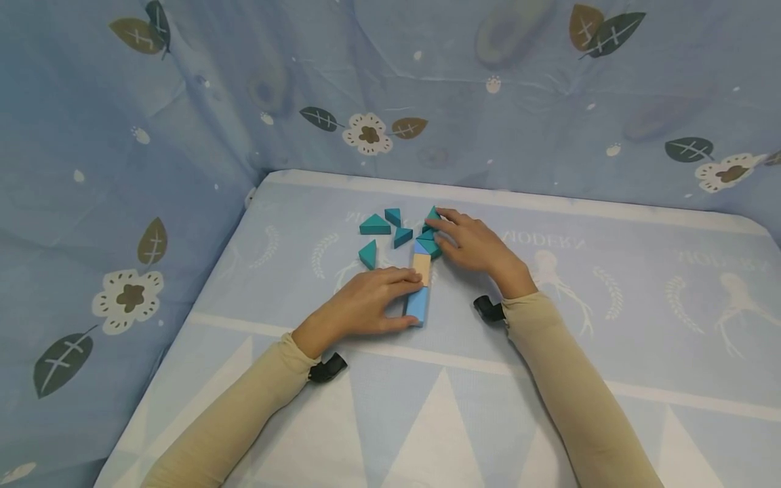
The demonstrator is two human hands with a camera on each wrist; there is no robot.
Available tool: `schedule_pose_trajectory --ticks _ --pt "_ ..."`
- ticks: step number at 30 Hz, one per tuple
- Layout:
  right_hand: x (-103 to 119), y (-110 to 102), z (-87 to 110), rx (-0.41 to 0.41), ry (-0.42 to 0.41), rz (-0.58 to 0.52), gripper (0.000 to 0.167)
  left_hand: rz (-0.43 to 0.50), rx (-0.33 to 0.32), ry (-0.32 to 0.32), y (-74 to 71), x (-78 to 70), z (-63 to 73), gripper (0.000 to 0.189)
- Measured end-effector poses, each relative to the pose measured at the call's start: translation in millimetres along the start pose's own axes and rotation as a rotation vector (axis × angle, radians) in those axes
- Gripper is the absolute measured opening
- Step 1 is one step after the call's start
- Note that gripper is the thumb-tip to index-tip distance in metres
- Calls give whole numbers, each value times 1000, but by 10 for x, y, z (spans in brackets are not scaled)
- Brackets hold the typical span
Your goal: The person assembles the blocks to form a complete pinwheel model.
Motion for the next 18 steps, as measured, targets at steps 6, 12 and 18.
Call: schedule_pose_trajectory --ticks 6,12,18 --pt "20 2 -4 17 -28 -33 47 5 -7 2 -1 -2 -1 58" --pt "40 0 -10 33 -37 -61 47 15 -3 1 -4 -5 2 59" --pt "40 4 -16 27 -50 -61 46 13 0 -3 1 1 -2 58"
Point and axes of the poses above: each hand's wrist, its own z-axis away from the middle knuckle, its own y-axis out of the palm, x = y × z, the point moved 3 cm from there along -z, towards the middle knuckle, and after that the axes turned 15 degrees about -y, right-handed, at the moved point
